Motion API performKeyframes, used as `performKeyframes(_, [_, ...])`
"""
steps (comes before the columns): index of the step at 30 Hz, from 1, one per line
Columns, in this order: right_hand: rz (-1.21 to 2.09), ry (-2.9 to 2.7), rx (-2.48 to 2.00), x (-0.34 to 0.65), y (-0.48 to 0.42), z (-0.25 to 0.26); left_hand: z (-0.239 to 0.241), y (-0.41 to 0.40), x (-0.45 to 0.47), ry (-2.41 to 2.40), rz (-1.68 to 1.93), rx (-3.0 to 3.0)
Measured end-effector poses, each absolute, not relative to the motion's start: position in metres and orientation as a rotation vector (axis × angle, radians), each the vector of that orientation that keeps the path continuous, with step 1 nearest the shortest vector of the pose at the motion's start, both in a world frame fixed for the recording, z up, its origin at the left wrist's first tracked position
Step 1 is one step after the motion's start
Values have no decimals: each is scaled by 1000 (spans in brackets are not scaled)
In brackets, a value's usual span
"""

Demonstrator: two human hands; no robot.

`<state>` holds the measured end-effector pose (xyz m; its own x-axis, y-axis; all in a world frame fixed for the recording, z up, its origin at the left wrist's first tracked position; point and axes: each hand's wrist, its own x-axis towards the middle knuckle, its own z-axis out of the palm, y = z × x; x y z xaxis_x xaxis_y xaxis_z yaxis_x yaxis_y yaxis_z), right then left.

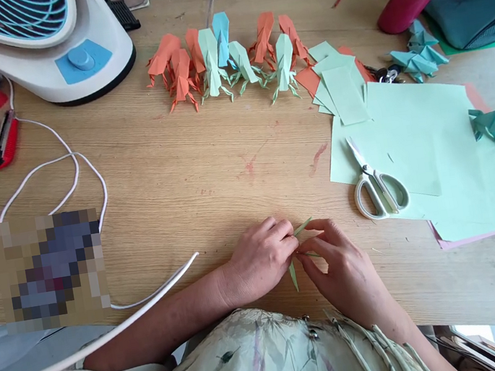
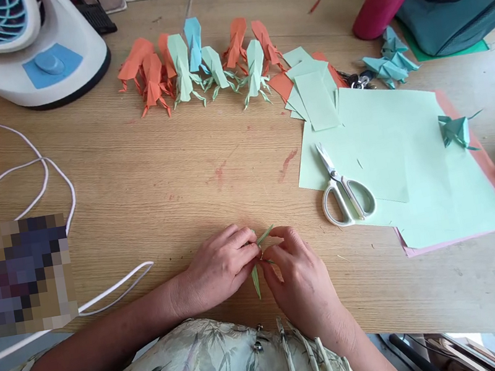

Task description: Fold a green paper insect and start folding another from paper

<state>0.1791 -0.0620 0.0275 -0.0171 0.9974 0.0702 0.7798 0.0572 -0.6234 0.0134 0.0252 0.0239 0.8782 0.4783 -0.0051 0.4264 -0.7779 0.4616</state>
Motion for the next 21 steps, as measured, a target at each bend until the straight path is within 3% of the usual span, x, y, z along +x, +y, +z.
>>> performKeyframes(21, [382,-1850,-1801,170,-79,16,10,23,-3,557,431,2518])
